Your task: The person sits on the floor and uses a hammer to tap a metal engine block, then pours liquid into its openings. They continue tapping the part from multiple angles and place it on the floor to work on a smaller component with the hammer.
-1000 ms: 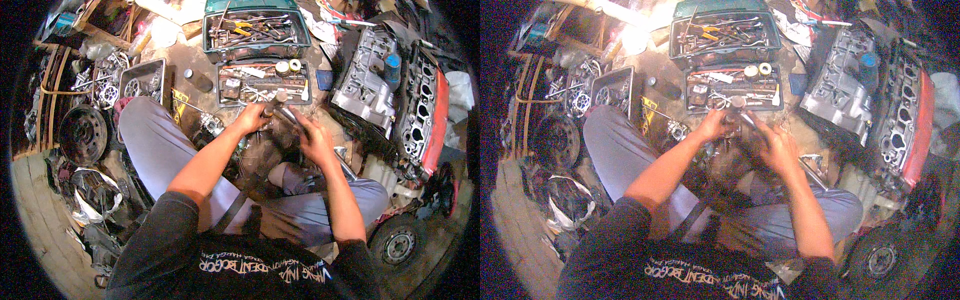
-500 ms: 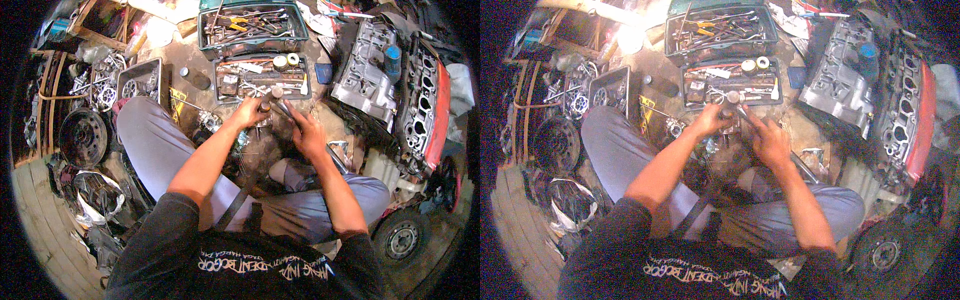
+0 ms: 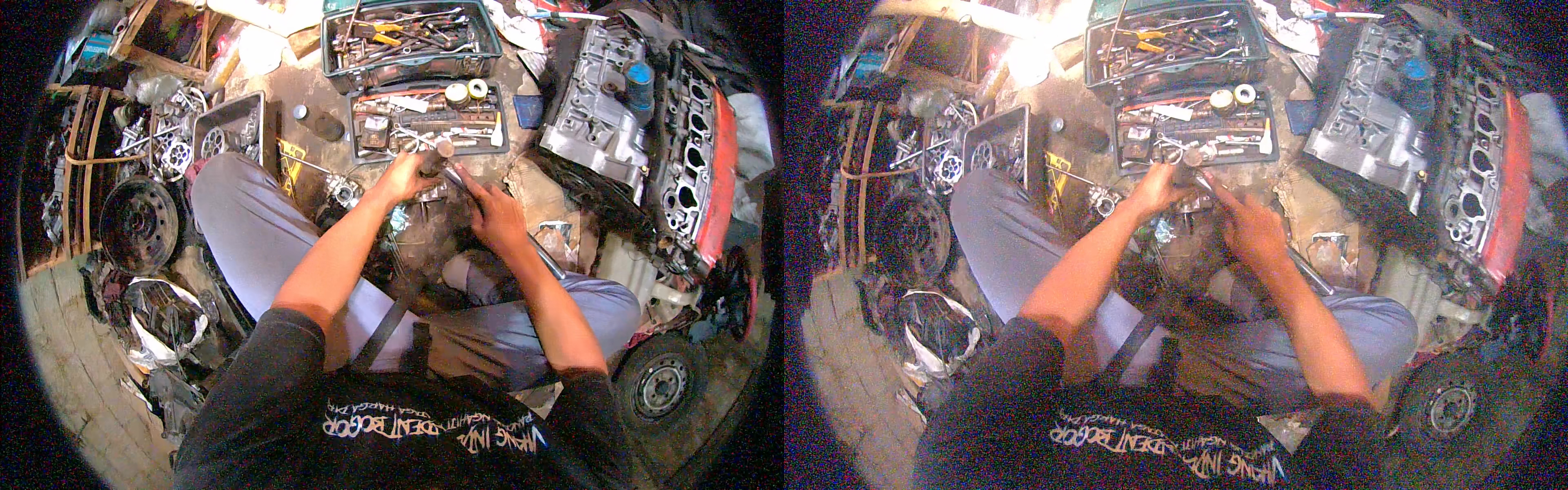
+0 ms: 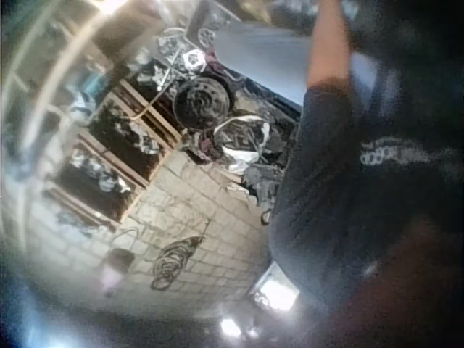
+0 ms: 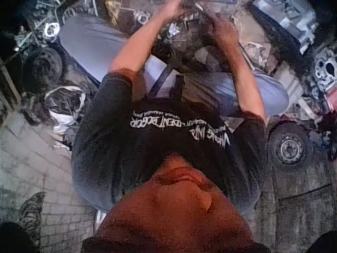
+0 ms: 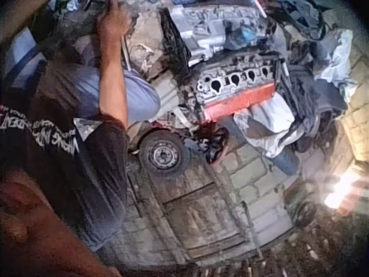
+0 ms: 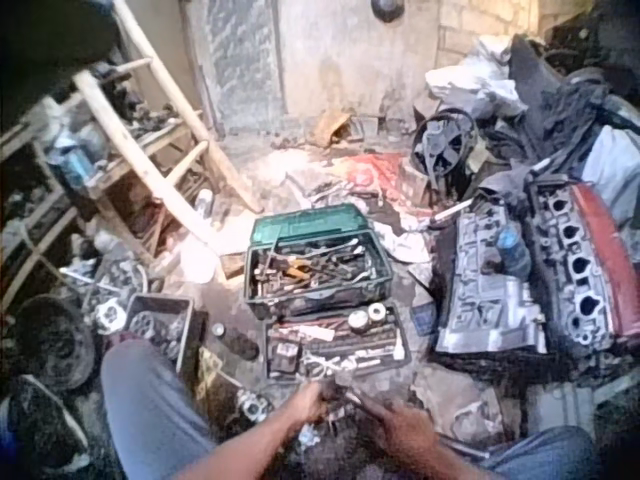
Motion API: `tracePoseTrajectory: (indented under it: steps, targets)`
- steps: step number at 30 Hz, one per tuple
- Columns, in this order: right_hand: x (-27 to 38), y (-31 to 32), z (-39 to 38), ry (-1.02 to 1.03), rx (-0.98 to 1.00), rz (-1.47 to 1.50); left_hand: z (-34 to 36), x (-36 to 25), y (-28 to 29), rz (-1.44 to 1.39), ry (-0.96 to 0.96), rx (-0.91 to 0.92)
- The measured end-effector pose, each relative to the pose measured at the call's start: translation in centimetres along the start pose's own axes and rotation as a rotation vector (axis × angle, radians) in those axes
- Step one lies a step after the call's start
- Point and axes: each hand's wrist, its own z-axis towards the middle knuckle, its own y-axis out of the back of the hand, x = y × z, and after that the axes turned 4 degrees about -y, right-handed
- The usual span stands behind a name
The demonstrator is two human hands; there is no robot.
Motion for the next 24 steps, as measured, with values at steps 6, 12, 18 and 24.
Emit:
tracePoseTrajectory:
  steps: [6,12,18,24]
  targets:
    - [-0.3,1.2,1.1,0.011,-0.066,0.165,-0.7,1.5,-0.6,-0.097,0.224,0.021]
    - [-1.2,1.1,0.8,-0.012,-0.117,0.198,-0.3,0.4,0.1,-0.076,0.316,0.005]
    - [-1.6,1.7,1.0,-0.038,-0.122,0.263,0.1,1.3,0.0,-0.056,0.304,-0.055]
    - [-3.0,1.6,1.9,-0.016,-0.212,0.373,-2.0,-0.2,-1.3,0.071,-0.163,-0.158]
